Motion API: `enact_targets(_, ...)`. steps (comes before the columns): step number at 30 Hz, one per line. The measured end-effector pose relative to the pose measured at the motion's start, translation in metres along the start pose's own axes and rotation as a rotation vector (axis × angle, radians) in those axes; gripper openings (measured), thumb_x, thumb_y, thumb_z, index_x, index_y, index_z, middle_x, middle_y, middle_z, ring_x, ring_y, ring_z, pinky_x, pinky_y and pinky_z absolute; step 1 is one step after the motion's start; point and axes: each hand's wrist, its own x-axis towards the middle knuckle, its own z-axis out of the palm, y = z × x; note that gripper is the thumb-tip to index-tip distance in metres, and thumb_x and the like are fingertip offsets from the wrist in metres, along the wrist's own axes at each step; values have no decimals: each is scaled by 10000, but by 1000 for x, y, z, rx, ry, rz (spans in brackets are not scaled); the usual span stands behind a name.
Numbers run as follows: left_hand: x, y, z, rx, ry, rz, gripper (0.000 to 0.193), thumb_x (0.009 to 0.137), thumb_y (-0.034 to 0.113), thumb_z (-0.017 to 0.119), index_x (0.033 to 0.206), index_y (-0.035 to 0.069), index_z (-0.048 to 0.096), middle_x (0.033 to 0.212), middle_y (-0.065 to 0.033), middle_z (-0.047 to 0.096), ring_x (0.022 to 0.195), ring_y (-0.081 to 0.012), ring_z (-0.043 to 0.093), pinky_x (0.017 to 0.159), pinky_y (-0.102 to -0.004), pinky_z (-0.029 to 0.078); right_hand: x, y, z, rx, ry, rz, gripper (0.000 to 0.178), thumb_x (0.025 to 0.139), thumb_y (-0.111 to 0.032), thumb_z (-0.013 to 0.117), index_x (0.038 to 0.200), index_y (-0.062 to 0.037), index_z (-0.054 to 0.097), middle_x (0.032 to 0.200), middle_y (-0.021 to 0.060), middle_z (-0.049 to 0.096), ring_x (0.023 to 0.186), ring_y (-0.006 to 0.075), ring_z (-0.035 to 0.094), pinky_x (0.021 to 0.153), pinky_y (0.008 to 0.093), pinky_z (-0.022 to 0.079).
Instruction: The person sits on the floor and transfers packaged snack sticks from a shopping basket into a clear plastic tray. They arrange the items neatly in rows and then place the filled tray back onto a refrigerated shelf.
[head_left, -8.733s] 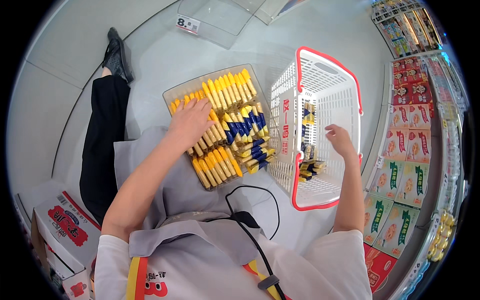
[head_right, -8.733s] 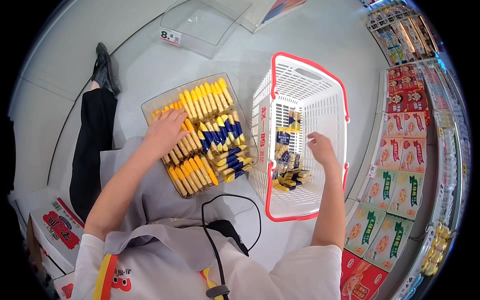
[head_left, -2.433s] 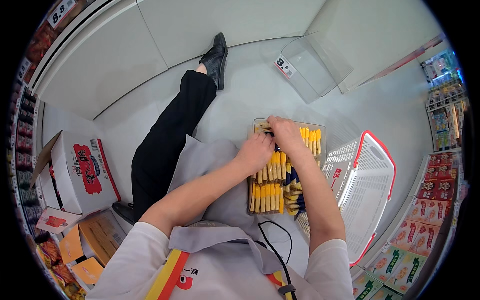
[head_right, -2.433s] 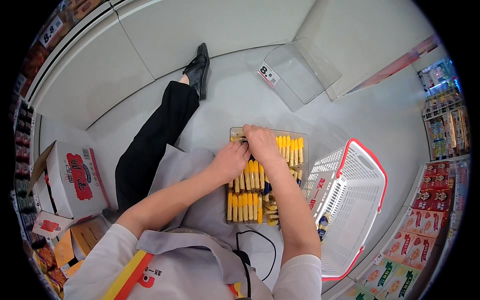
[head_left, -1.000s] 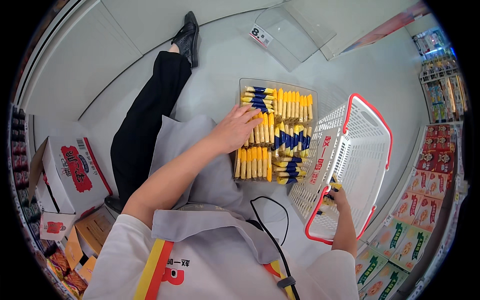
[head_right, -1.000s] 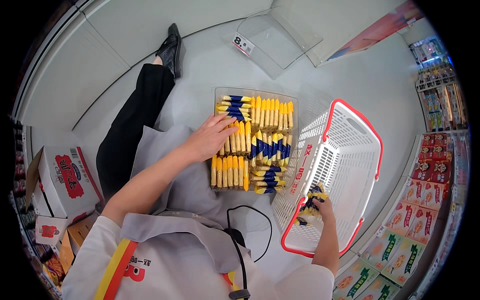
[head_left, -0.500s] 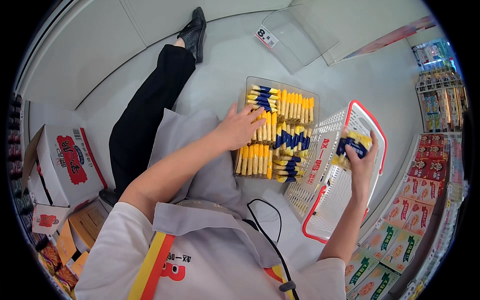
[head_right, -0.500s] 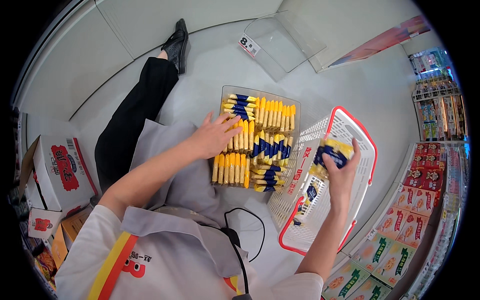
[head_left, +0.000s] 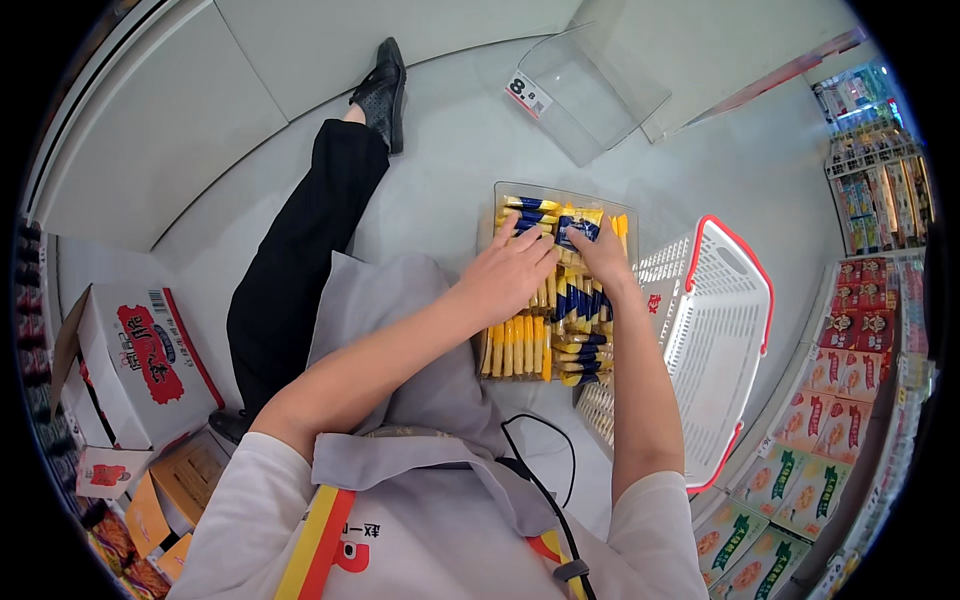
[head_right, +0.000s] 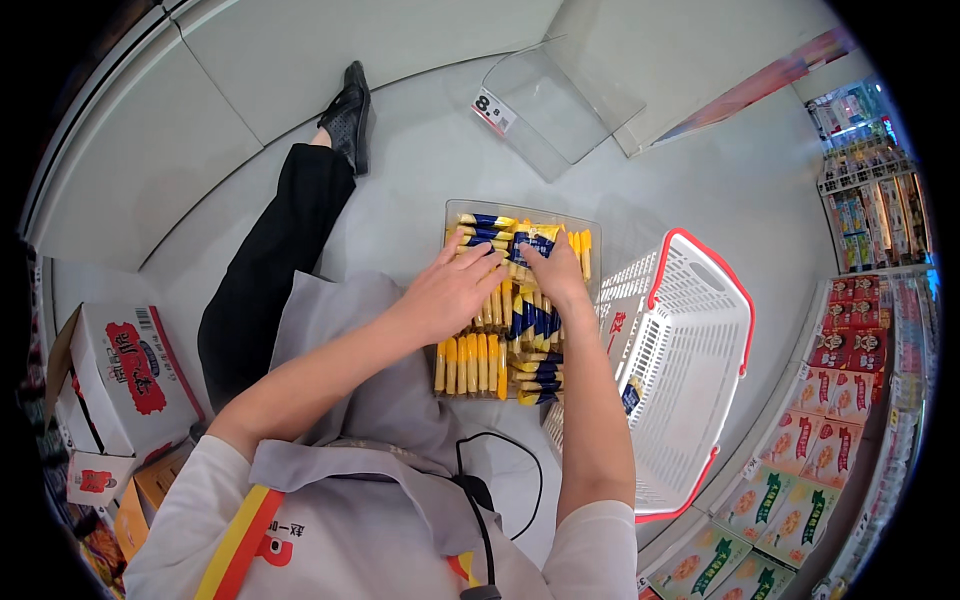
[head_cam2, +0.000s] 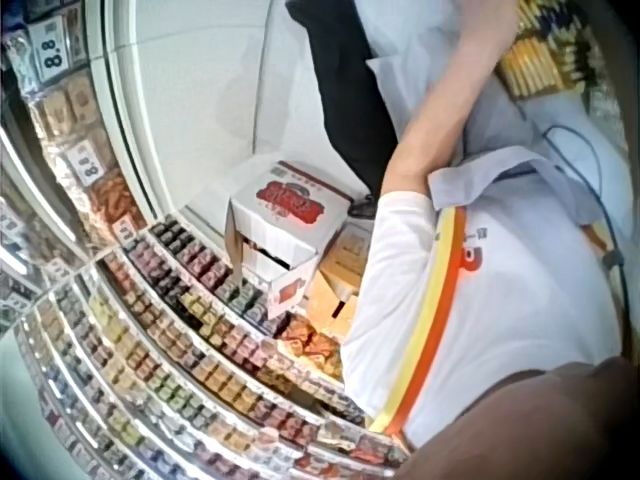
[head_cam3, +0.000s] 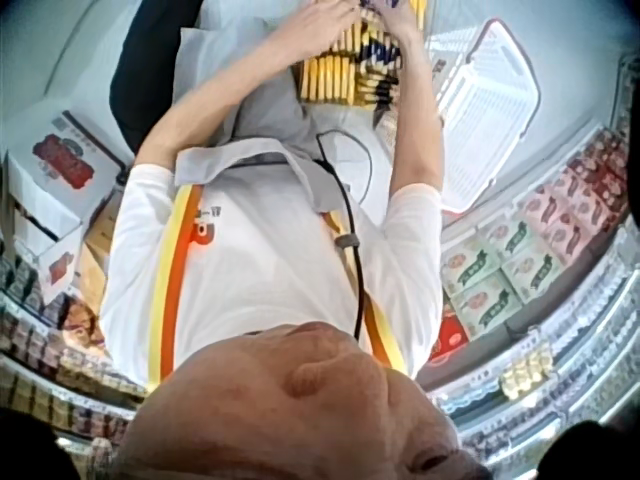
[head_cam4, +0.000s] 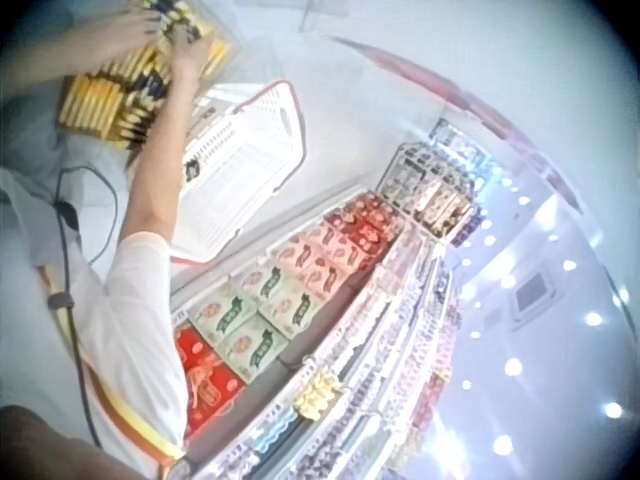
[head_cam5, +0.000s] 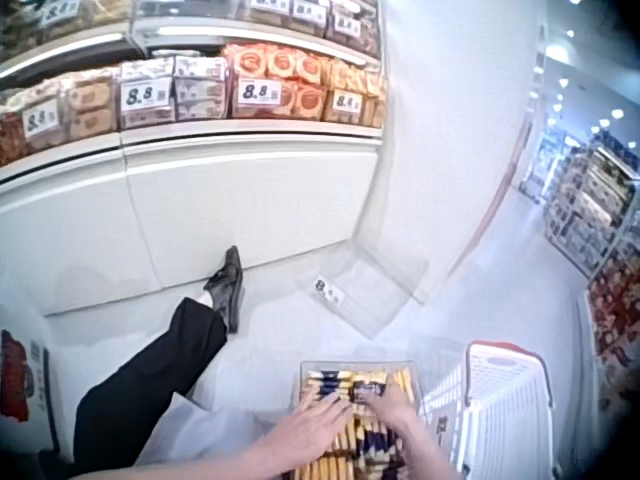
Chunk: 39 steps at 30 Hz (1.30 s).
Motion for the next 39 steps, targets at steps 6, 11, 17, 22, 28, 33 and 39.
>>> enact_targets(6, 32, 2, 24, -221, 12, -38, 351, 852, 95, 526, 1199, 40, 524, 1197, -145, 526, 1123, -297, 517, 958, -396, 438, 2, 10, -13, 336, 3, 30, 530, 889, -170, 585, 1325, 87, 430, 1129, 201, 608, 997, 223, 597, 870, 299, 456)
enact_targets(11, 25, 1, 28, -237, 159, -5, 390, 818, 81, 564, 1203, 40, 518, 1142, -131, 521, 1092, -295, 521, 926, -387, 444, 2, 7, -12, 366, 128, -91, 398, 885, -38, 530, 1278, 26, 511, 963, 130, 633, 871, 174, 592, 799, 287, 466)
enact_targets(17, 25, 2, 31, -237, 122, -13, 422, 829, 77, 538, 1250, 57, 510, 1176, -142, 513, 1109, -319, 502, 961, -403, 417, 7, 13, 13, 297, 252, -54, 314, 945, -142, 469, 1166, 60, 564, 1081, 240, 630, 1024, 358, 602, 868, 378, 457)
enact_targets(22, 25, 2, 25, -278, 98, -3, 405, 832, 79, 540, 1234, 44, 507, 1177, -124, 516, 1075, -299, 523, 933, -401, 433, -7, 2, -1, 277, 101, -55, 397, 884, -217, 594, 1145, 79, 552, 1020, 260, 637, 990, 371, 610, 867, 399, 459)
enact_targets(28, 32, 1, 27, -322, 36, -72, 399, 834, 64, 541, 1222, 8, 468, 1207, -131, 505, 1079, -317, 521, 926, -406, 436, -8, -8, 18, 89, 215, -178, 558, 864, -191, 607, 1316, 63, 402, 1236, 301, 493, 1154, 411, 491, 976, 412, 400)
enact_targets(33, 42, 11, 20, -356, 91, -66, 503, 805, 39, 574, 1285, 24, 422, 1390, -146, 380, 1187, -324, 472, 971, -402, 424, 8, 6, 6, 150, 2, -72, 671, 942, -437, 420, 1363, 82, 357, 1345, 314, 415, 1265, 412, 397, 1062, 386, 323)
enact_targets(39, 36, 7, 35, 7, 11, 44, 621, 829, 82, 596, 1394, 233, 389, 1469, -145, 296, 1303, -364, 358, 1068, -441, 337, -44, -4, -106, 120, 33, -123, 454, 948, -356, 477, 1220, -8, 584, 1126, 194, 638, 1067, 299, 601, 925, 358, 450)
